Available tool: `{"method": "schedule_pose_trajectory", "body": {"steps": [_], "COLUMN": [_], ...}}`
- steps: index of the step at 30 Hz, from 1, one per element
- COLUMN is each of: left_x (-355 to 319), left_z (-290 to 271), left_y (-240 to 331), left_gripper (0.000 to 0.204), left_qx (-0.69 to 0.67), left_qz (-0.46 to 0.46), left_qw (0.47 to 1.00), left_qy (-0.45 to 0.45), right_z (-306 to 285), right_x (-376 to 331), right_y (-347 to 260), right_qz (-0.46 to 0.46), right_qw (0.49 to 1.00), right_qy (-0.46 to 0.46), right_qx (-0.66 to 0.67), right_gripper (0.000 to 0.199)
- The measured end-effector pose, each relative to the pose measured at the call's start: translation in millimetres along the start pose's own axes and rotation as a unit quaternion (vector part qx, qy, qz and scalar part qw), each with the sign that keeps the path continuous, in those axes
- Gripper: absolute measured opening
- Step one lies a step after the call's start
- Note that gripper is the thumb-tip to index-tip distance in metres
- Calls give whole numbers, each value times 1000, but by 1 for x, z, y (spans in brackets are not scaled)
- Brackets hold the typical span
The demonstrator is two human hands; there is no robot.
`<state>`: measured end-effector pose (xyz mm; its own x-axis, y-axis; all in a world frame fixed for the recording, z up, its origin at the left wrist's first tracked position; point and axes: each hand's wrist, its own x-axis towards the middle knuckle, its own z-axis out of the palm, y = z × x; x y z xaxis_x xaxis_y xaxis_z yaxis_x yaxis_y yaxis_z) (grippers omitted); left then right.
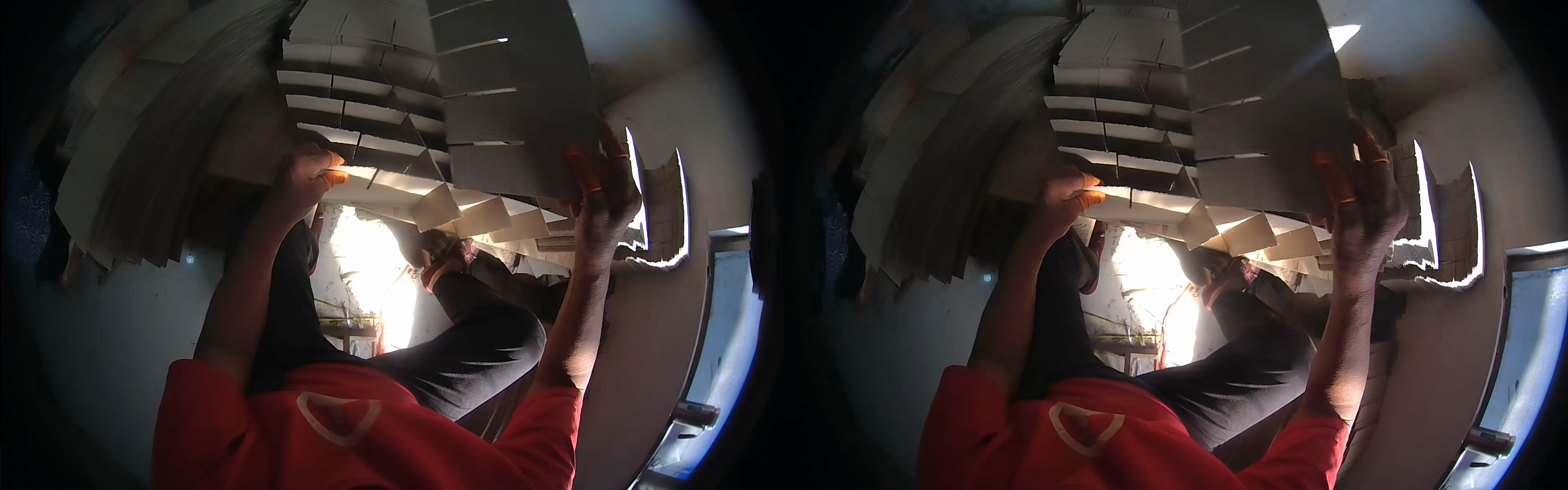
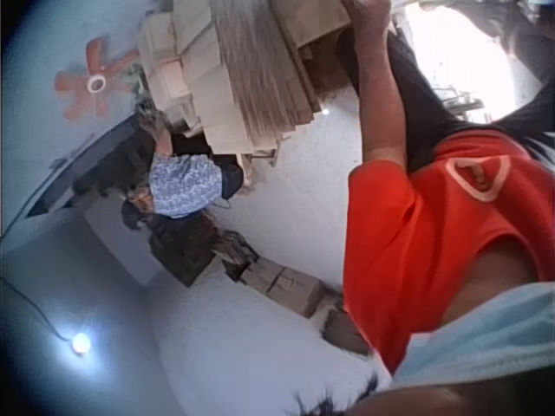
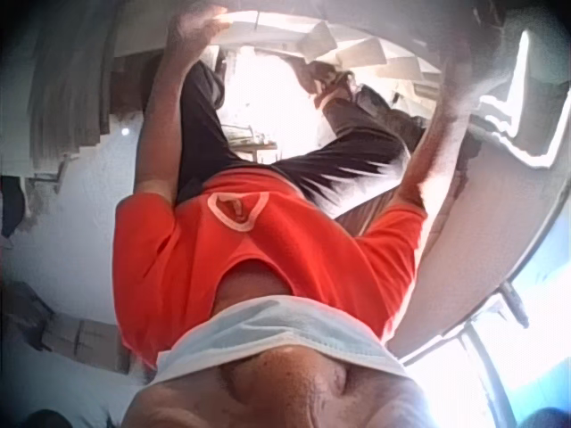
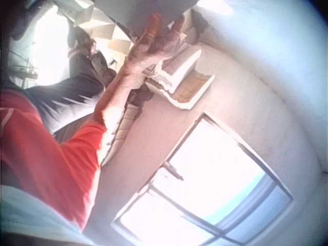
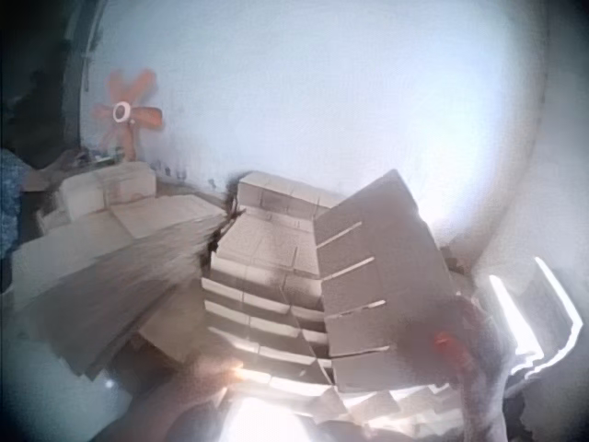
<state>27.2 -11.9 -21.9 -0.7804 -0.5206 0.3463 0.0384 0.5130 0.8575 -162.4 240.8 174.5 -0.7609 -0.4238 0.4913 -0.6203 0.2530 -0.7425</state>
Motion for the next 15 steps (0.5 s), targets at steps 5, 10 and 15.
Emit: {"method": "schedule_pose_trajectory", "body": {"steps": [5,10,15], "left_x": [1,2,3], "left_z": [-2,-3,-3], "left_y": [5,5,4], "left_gripper": [20,20,22], "left_qx": [32,61,64], "left_qz": [36,84,107], "left_qw": [999,995,992], "left_qy": [-20,-12,-5], "right_z": [39,62,73], "right_x": [-16,-24,-24], "right_y": [-5,-10,-9], "right_qz": [-122,-46,-49], "right_qw": [985,980,980], "right_qy": [-124,-181,-184], "right_qx": [-13,67,53], "right_gripper": [42,44,44]}}
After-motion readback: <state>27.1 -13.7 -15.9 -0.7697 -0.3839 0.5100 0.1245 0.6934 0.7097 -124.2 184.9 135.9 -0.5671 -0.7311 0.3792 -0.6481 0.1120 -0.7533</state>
